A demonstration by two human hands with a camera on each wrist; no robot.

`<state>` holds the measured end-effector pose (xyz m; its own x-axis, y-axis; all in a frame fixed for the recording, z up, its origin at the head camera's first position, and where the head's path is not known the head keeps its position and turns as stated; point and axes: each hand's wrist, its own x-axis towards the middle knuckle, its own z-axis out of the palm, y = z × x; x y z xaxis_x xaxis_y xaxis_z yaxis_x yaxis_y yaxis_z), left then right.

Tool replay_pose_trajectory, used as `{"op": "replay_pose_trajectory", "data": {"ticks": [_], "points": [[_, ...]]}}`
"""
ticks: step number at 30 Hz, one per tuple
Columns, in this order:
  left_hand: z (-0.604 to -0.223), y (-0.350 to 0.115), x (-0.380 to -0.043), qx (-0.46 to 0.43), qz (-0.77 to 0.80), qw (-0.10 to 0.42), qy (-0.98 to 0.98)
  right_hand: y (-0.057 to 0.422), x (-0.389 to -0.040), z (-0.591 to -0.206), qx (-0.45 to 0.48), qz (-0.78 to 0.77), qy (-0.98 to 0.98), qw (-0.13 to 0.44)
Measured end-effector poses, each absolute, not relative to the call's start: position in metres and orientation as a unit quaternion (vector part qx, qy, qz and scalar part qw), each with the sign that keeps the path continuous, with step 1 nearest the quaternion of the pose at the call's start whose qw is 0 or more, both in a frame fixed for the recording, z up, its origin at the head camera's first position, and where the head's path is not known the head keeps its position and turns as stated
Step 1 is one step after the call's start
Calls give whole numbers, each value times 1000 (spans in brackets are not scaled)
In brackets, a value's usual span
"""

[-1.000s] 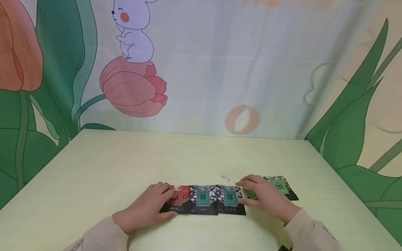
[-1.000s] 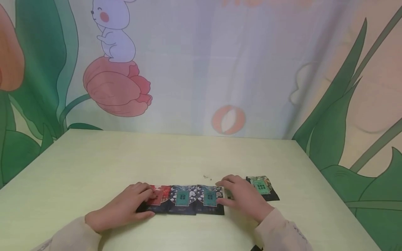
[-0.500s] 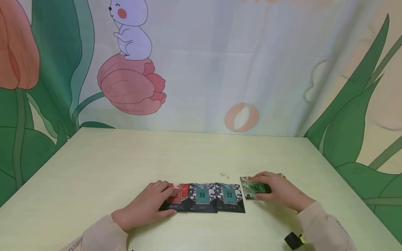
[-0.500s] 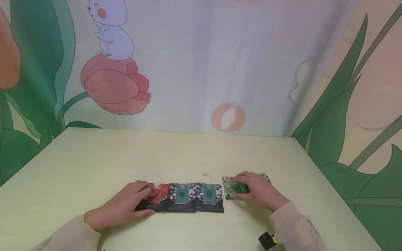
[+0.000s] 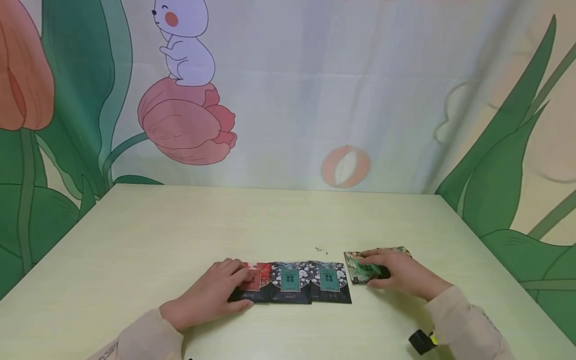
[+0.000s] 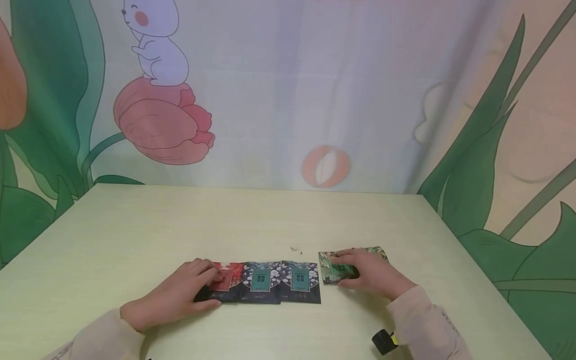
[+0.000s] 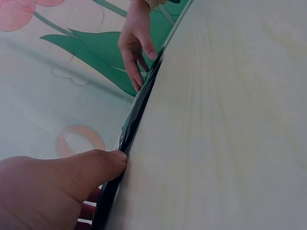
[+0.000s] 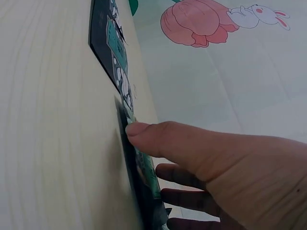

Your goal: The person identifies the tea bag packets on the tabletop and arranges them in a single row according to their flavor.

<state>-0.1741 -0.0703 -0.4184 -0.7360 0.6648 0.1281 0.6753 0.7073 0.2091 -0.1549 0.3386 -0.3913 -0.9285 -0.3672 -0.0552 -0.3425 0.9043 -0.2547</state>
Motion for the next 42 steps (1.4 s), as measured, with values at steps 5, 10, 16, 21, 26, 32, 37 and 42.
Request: {"op": "replay_pose_trajectory", "data": {"ticks": [5, 10, 16, 21, 26, 32, 37, 42], "points": [[-419, -71, -174, -361, -123, 21, -924, 337, -156, -394, -186, -119, 974, 55], [-421, -71, -173, -362, -126, 21, -924, 335, -155, -396, -189, -97, 976, 43], [-421, -70, -173, -359, -126, 20, -925, 332, -153, -396, -174, -84, 980, 34], [-421, -70, -173, -358, -125, 23, -925, 329, -152, -394, -169, -68, 983, 20], [-421, -70, -174, -360, -124, 25, -924, 328, -152, -394, -172, -46, 984, 10], [-420, -70, -174, -362, -124, 24, -924, 328, -151, -393, -176, -32, 984, 9], [-421, -70, -175, -362, -123, 24, -924, 328, -149, -393, -169, -32, 985, 17], [-421, -70, -175, -362, -121, 26, -924, 328, -147, -396, -159, -24, 987, 7]]}}
